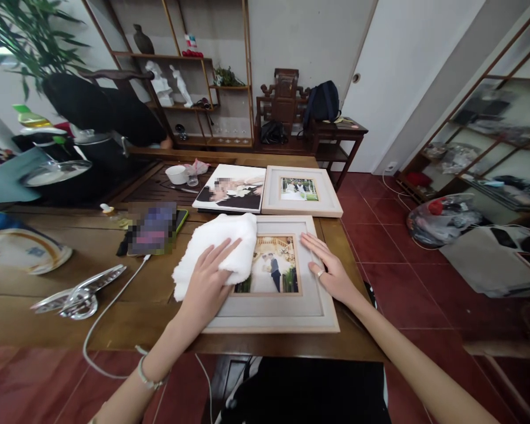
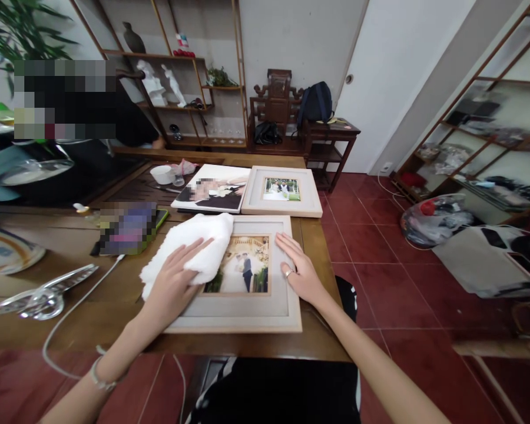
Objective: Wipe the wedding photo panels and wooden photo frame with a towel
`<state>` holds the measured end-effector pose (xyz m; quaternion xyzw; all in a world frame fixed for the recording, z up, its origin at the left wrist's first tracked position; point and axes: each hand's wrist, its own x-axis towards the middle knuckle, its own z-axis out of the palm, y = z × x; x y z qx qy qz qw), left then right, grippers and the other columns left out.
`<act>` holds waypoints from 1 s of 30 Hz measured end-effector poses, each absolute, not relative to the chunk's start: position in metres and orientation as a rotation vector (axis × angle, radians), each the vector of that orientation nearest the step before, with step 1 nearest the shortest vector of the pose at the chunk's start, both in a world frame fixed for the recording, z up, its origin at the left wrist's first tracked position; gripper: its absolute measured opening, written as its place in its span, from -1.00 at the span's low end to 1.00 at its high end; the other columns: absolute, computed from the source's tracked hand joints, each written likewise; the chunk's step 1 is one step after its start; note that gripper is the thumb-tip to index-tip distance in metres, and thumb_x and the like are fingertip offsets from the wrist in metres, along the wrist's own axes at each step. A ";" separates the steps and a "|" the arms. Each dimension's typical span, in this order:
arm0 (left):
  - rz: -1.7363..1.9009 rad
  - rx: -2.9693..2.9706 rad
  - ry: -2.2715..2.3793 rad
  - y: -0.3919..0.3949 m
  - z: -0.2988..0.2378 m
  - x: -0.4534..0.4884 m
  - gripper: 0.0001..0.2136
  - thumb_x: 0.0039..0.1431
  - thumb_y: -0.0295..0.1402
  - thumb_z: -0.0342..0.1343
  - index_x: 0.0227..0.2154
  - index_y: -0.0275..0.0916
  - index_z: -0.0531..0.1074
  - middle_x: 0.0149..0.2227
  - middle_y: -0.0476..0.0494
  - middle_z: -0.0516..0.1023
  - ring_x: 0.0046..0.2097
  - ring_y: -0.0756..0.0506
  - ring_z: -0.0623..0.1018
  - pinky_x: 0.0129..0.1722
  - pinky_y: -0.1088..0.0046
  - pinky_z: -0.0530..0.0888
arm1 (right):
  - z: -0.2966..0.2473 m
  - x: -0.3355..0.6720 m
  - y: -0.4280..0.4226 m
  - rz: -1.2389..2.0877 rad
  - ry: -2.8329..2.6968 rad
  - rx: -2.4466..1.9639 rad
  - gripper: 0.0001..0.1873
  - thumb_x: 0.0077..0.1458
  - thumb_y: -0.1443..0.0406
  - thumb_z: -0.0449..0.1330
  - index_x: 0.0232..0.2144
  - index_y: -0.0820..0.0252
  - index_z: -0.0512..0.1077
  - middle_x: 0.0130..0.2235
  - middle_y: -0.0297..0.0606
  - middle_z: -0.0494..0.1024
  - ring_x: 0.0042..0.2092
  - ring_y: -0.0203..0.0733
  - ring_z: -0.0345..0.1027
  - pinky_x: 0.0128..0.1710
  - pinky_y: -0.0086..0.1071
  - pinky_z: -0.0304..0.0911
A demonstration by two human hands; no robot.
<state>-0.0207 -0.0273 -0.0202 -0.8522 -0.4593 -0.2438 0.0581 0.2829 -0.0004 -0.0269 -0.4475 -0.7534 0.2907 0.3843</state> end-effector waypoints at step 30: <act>-0.519 -2.633 -1.412 0.026 -0.013 -0.024 -0.63 0.05 -0.62 -0.08 -0.25 -0.25 0.59 0.28 -0.28 0.27 0.32 -0.31 0.25 0.24 -0.10 0.24 | -0.034 0.285 0.004 0.737 -1.947 -1.149 -0.35 0.06 0.44 0.04 0.19 -0.06 0.34 0.28 -0.35 0.32 0.36 -0.05 0.03 0.37 0.10 -0.08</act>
